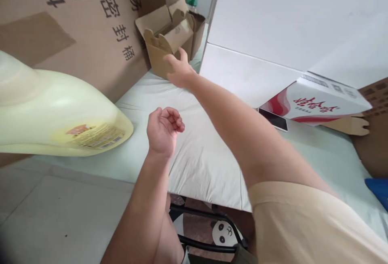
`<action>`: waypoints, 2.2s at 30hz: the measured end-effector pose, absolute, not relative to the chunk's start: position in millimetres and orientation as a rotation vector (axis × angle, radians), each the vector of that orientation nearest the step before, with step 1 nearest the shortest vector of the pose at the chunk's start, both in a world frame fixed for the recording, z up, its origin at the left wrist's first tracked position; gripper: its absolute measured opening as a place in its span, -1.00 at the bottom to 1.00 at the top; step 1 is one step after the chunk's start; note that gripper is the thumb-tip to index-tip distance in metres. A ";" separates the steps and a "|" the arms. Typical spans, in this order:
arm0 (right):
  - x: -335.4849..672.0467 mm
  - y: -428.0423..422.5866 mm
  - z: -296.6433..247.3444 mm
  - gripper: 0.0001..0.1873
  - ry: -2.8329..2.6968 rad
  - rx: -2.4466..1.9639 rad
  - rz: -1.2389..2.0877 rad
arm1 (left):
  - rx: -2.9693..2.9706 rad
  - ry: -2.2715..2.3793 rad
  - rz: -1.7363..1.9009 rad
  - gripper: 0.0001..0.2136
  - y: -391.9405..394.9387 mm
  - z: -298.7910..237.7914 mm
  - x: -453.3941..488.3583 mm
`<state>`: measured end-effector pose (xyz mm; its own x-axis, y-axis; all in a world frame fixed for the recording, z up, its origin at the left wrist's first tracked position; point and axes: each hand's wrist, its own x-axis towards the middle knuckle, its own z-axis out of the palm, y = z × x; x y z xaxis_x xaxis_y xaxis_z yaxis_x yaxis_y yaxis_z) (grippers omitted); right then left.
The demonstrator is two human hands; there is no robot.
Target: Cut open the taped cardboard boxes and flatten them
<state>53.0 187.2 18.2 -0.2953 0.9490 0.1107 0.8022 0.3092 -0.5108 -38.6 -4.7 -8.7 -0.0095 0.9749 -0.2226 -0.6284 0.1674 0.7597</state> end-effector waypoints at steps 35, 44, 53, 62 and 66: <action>293.8 -166.4 -32.0 -0.69 -1.831 -1.288 0.295 | 1.076 0.801 1.579 -0.50 -3.4 -26.2 31.3; 298.6 -158.2 -29.8 -0.12 -1.725 -1.304 0.452 | 1.029 0.723 1.619 -0.57 -9.9 -29.2 40.7; 252.7 -151.3 -59.9 0.00 -1.292 -1.330 0.402 | 1.294 0.942 1.567 -0.68 -7.6 -41.8 35.6; 264.1 -148.5 -73.9 -0.54 -1.331 -1.139 0.454 | 1.319 1.050 1.484 -0.76 -10.0 -39.7 31.8; 258.9 -150.7 -73.1 -0.80 -1.317 -1.197 0.437 | 1.340 1.053 1.509 -0.80 -10.1 -42.1 34.5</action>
